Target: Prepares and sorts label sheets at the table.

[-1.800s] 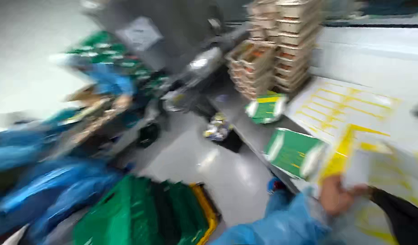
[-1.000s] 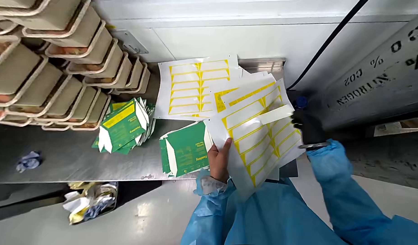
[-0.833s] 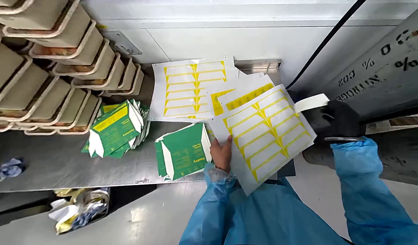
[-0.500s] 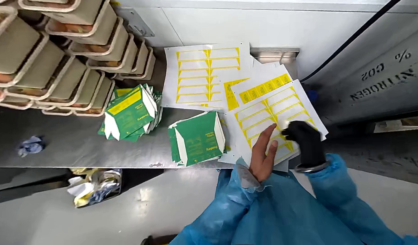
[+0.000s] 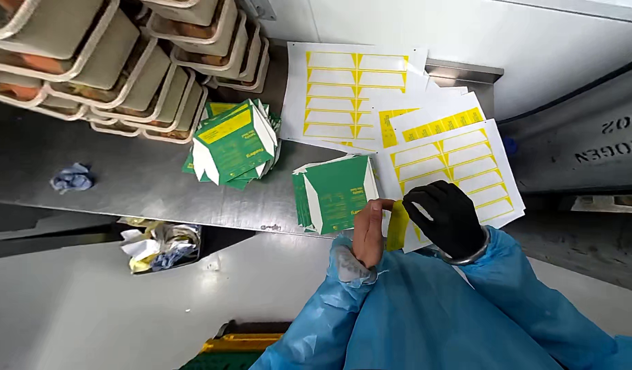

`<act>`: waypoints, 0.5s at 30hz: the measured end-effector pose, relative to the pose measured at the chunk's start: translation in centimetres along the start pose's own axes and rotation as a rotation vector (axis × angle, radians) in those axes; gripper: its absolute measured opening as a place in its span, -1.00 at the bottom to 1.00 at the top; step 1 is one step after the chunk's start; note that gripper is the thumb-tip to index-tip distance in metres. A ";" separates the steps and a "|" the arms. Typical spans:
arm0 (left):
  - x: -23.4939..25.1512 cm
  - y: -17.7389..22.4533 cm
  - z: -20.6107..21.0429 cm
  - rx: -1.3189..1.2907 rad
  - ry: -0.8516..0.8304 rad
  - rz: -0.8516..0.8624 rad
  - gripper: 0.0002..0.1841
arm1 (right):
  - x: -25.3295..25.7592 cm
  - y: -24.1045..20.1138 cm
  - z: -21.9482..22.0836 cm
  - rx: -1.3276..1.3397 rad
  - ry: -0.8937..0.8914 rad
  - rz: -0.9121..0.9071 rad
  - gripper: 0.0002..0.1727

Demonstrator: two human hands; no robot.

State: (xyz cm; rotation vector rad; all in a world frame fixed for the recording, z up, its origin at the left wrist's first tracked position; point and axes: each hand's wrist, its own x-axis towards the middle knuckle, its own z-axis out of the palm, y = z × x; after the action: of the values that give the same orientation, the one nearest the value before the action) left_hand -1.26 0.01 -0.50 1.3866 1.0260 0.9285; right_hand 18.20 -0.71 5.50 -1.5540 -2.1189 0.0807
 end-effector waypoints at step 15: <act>2.5 -0.1 -8.5 -0.096 -0.076 0.045 -0.26 | 6.4 -4.9 3.0 -0.161 -0.147 -0.128 -0.73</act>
State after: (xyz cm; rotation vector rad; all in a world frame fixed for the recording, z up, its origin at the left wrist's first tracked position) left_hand -8.58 5.04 -0.06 1.3590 0.8853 0.9394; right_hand 11.20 4.16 6.87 -1.5393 -2.3863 -0.0220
